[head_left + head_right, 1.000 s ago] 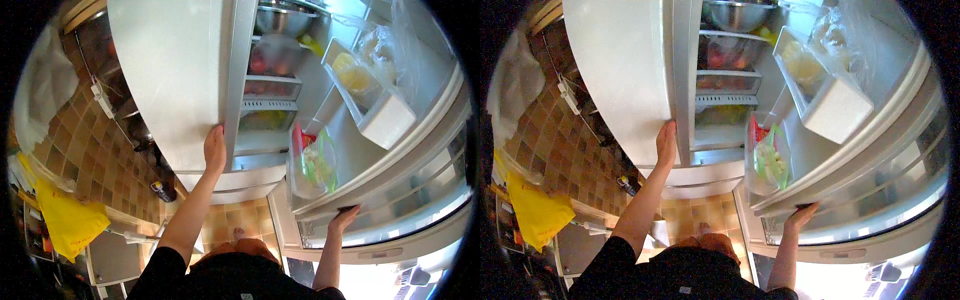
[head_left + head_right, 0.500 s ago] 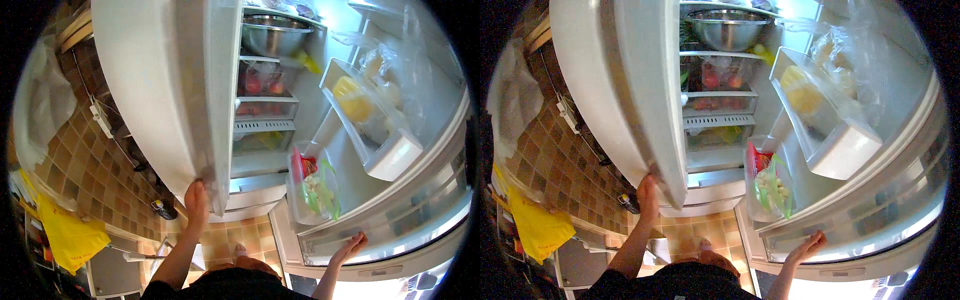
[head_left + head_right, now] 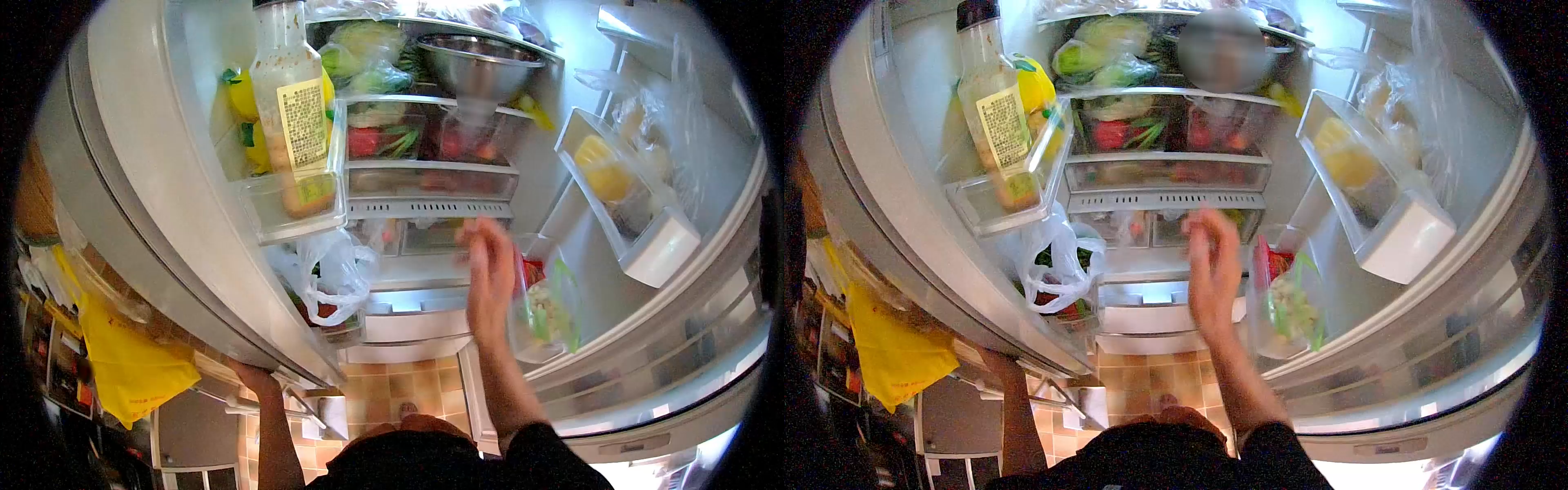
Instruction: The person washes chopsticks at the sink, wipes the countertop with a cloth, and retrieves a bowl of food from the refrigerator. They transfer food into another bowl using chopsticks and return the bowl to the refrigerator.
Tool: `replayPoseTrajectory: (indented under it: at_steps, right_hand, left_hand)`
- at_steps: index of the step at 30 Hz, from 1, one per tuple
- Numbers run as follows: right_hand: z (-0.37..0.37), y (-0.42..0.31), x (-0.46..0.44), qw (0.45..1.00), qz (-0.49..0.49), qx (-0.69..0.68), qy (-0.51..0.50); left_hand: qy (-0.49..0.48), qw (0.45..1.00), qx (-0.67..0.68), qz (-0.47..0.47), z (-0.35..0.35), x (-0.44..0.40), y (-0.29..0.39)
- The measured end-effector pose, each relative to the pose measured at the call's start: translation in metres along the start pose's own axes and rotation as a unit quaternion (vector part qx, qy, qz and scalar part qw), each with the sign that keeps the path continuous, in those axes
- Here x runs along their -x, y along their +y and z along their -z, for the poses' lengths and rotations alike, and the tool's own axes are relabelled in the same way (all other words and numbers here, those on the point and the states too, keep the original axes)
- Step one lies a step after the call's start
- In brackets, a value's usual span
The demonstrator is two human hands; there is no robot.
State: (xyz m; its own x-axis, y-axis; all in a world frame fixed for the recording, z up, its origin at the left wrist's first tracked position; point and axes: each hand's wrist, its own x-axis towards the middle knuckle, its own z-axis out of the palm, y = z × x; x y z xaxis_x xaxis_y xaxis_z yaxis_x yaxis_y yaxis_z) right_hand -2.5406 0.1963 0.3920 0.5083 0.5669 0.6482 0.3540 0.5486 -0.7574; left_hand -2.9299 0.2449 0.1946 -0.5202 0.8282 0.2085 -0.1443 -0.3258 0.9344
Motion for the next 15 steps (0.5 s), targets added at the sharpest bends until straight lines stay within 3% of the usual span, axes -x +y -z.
replayPoseTrajectory:
  at_steps: [1, 3, 6, 9, 10, 13, 15]
  right_hand:
    - [-0.027, -0.023, -0.020, 0.995, -0.068, -0.061, 0.037]
    - [-0.053, -0.019, -0.084, 0.982, -0.072, -0.163, 0.054]
    - [-0.073, 0.009, -0.204, 0.951, -0.102, -0.273, 0.103]
    - [-0.098, 0.029, -0.305, 0.932, -0.173, -0.268, 0.172]
    - [-0.108, 0.029, -0.331, 0.922, -0.202, -0.274, 0.184]
    - [-0.138, 0.026, -0.378, 0.906, -0.252, -0.290, 0.178]
    - [-0.150, 0.038, -0.411, 0.893, -0.280, -0.310, 0.167]
  left_hand:
    - [-0.004, 1.000, -0.002, -0.021, 0.026, -0.010, 0.001]
    - [-0.013, 0.998, -0.007, -0.065, 0.059, -0.031, -0.003]
    - [0.066, 0.997, -0.017, 0.026, 0.033, -0.036, 0.052]
    - [0.045, 0.996, -0.075, -0.027, 0.022, -0.056, 0.079]
    - [0.071, 0.991, -0.109, -0.035, 0.045, -0.078, 0.043]
    - [0.084, 0.996, -0.019, 0.026, 0.034, -0.118, 0.051]
    - [0.031, 0.998, -0.030, -0.055, 0.011, -0.126, 0.077]
